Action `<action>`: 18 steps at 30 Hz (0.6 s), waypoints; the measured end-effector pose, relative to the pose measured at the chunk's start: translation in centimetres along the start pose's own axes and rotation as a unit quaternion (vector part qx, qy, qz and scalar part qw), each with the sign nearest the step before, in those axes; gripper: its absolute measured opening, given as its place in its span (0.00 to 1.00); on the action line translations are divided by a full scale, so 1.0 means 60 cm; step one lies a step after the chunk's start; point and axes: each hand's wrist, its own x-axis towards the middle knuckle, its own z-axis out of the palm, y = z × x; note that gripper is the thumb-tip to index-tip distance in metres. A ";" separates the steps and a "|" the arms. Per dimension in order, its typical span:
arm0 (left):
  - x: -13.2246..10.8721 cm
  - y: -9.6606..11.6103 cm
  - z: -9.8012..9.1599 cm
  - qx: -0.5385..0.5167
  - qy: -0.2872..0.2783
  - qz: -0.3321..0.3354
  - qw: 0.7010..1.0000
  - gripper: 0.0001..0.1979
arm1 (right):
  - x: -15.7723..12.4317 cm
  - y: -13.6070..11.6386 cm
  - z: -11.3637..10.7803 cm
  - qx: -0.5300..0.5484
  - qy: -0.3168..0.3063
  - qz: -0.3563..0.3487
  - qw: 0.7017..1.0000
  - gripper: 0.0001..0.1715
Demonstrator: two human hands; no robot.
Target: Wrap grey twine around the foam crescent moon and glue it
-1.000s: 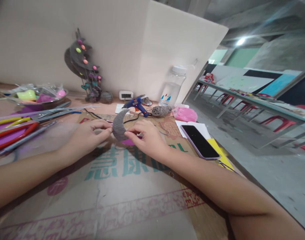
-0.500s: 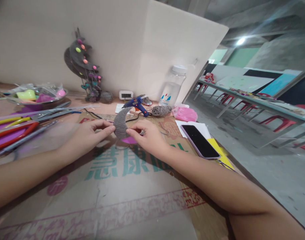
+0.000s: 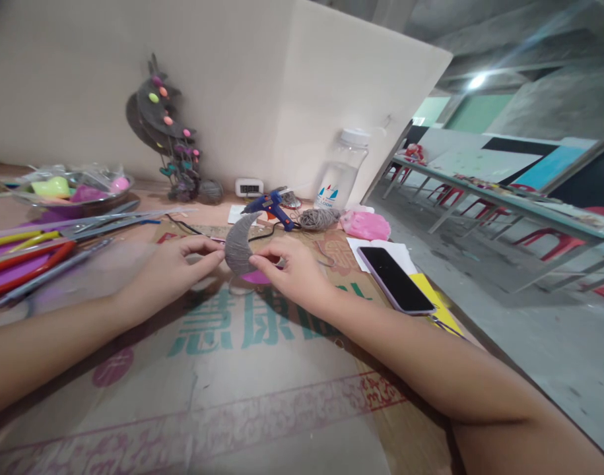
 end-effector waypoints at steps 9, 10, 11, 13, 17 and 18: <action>0.001 -0.010 0.002 0.025 -0.007 0.023 0.999 0.10 | -0.004 -0.002 0.000 -0.040 -0.006 -0.067 0.997 0.12; 0.001 -0.010 0.002 0.026 -0.005 0.022 0.999 0.10 | -0.004 -0.002 0.001 -0.042 -0.007 -0.073 0.996 0.12; 0.001 -0.010 0.002 0.026 -0.003 0.020 0.999 0.10 | -0.004 -0.003 0.001 -0.043 -0.007 -0.077 0.996 0.12; 0.001 -0.010 0.002 0.022 0.001 0.017 1.000 0.10 | -0.005 -0.004 0.001 -0.042 -0.008 -0.080 0.996 0.12; 0.000 -0.005 0.002 0.007 0.004 0.005 1.000 0.11 | -0.005 -0.007 -0.001 -0.032 -0.008 -0.070 0.997 0.12; 0.000 -0.004 0.001 0.001 0.004 0.000 1.000 0.11 | -0.004 -0.008 -0.001 -0.025 -0.008 -0.064 0.998 0.12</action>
